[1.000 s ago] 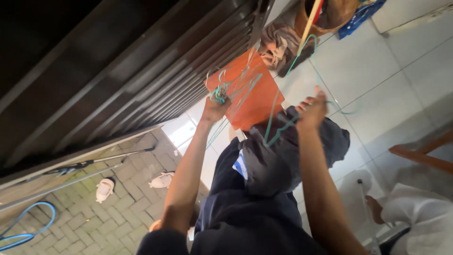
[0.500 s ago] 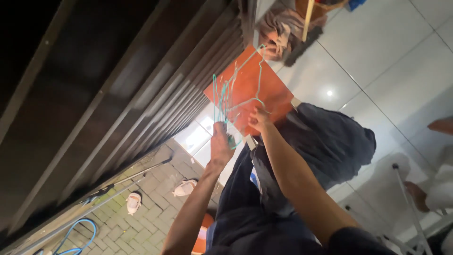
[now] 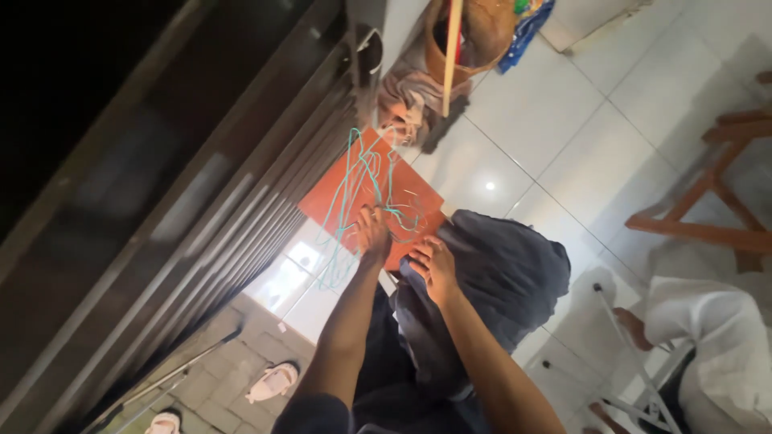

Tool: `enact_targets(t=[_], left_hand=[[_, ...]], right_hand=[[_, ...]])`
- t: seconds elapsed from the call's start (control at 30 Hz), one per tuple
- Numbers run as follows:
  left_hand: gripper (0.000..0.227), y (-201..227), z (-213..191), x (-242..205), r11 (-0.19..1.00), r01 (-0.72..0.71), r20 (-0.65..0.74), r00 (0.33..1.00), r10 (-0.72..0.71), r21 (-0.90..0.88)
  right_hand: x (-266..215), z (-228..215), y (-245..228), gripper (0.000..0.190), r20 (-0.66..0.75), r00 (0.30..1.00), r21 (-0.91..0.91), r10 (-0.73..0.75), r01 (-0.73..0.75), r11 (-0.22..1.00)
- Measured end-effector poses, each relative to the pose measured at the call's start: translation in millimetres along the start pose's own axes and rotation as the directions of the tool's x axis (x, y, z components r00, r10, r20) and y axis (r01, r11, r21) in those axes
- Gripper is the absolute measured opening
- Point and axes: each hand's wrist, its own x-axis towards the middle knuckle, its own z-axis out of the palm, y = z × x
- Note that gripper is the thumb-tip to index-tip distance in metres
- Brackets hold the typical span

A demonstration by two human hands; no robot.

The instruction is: The recorder sorts through a bundle of clothes hangers and then hangs a dark t-shirt on an outdoor laundry line.

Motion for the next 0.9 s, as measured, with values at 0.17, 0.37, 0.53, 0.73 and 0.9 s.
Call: enact_targets(t=[0.17, 0.37, 0.53, 0.73, 0.9], left_hand=[[0.063, -21.1, 10.8, 17.9, 0.996, -0.017, 0.153, 0.988, 0.030, -0.085], [0.053, -56.1, 1.6, 18.2, 0.943, 0.045, 0.328, 0.942, 0.069, -0.328], [0.032, -67.7, -0.1, 19.2, 0.920, 0.004, 0.172, 0.983, 0.069, -0.392], [0.033, -61.5, -3.9, 28.8, 0.850, 0.045, 0.012, 0.999, -0.046, -0.525], [0.044, -39.1, -51.5, 28.3, 0.790, 0.120, 0.100, 0.992, -0.075, -0.601]], right_hand=[[10.6, -14.6, -18.1, 0.043, 0.030, 0.999, -0.025, -0.030, 0.031, 0.999], [8.7, -21.7, -17.3, 0.041, 0.052, 0.999, -0.025, -0.013, 0.015, 1.000], [9.1, -20.6, -13.5, 0.038, 0.070, 0.997, -0.051, 0.015, -0.012, 0.999], [7.4, -11.3, -13.6, 0.040, 0.128, 0.986, -0.104, 0.110, -0.097, 0.990], [5.8, -0.2, -4.7, 0.045, 0.185, 0.966, -0.305, 0.182, -0.120, 0.945]])
